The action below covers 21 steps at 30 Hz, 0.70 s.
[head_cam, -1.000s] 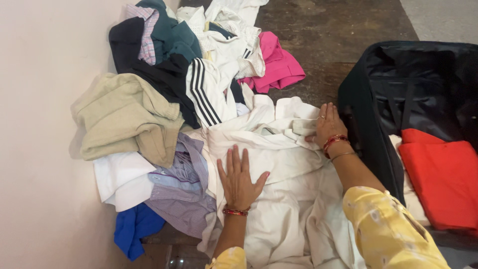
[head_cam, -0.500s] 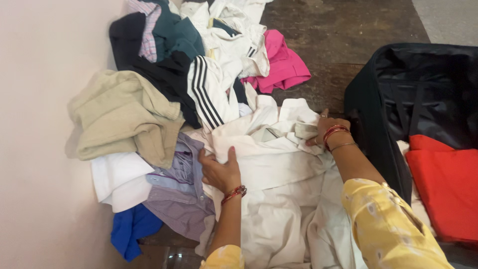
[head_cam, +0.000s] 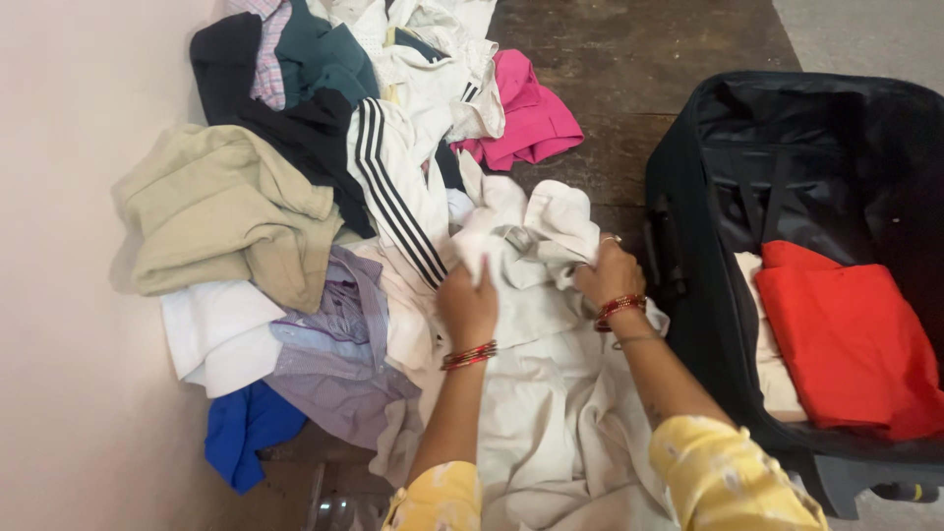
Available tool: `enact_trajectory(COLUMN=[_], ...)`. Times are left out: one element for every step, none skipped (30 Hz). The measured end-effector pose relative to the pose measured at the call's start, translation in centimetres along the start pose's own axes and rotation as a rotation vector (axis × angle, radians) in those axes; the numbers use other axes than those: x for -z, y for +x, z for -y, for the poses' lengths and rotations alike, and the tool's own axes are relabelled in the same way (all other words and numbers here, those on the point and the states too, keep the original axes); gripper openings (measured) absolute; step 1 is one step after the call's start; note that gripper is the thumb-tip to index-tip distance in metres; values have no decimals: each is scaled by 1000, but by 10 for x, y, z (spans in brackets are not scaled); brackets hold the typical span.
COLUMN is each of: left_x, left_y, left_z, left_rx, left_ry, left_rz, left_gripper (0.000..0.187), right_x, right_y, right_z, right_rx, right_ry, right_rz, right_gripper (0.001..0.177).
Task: The person folds a white shirt and a pair of beige pants by hand on the floor and places them into an open black suitcase.
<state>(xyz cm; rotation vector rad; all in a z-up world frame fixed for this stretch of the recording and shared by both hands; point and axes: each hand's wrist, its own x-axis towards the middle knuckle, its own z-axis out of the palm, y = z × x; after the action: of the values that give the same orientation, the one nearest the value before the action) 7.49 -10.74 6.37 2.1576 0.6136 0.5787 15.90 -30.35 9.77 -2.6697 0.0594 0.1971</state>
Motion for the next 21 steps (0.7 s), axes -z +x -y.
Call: enact_trajectory(left_x=[-12,-23,-31,-35,-33,-29,-23,-15,-6,2,13,26,38,45,50,55,63,73,85,102,121], left_y=[-4,-10,-19,-29,-38,-49,-59,-66,-71,-74,-78,-81,-80,-80,-83,-86,-86,-85,-86,-87,-92], left_z=[-6,-14,-24,-31,-38,-44,-49,-53,-58,-62,-62,-58,-54,-50,-45,-38,-31,-24,-18,-14,-14], left_rx=[-18,-36,-132,-230,-249,-268,-281,-194,-106,-15,48,112,172,80,-3,-83,-126,-169,-207,-204,-200], left_ry=[-106,-212,-366,-519,-524,-529,-533,-745,-955,-1165,-1208,-1251,-1291,-1138,-981,-821,-817,-812,-806,-786,-751], left_rz=[47,95,162,230,272,314,359,477,593,709,704,699,694,542,392,244,287,330,375,542,681], left_gripper=[37,40,45,51,53,55,57,62,67,73,73,74,78,76,77,79,87,97,107,94,90], right_x=[-2,-5,-6,-6,-3,1,8,19,28,36,44,52,60,70,77,83,91,99,108,119,131], right_y=[-6,-15,-22,-30,-38,-44,-53,-65,-74,-81,-89,-97,-103,-109,-117,-126,-132,-139,-149,-160,-170], right_z=[3,6,6,6,5,5,2,-4,-6,-5,-8,-10,-12,-16,-20,-25,-30,-35,-42,-48,-52], right_rx=[66,132,198,207,217,225,282,339,398,420,437,455,473,492,506,493,486,478,467,456,443], right_ry=[141,282,423,644,864,1082,1042,1001,959,968,978,987,994,1001,1008,1089,1168,1246,1258,1271,1283], right_rz=[-13,-27,-43,57,159,264,271,278,284,307,332,358,366,374,384,454,520,588,591,595,601], right_gripper=[45,50,56,55,54,54,54,55,56,58,60,62,60,59,58,58,58,58,58,58,58])
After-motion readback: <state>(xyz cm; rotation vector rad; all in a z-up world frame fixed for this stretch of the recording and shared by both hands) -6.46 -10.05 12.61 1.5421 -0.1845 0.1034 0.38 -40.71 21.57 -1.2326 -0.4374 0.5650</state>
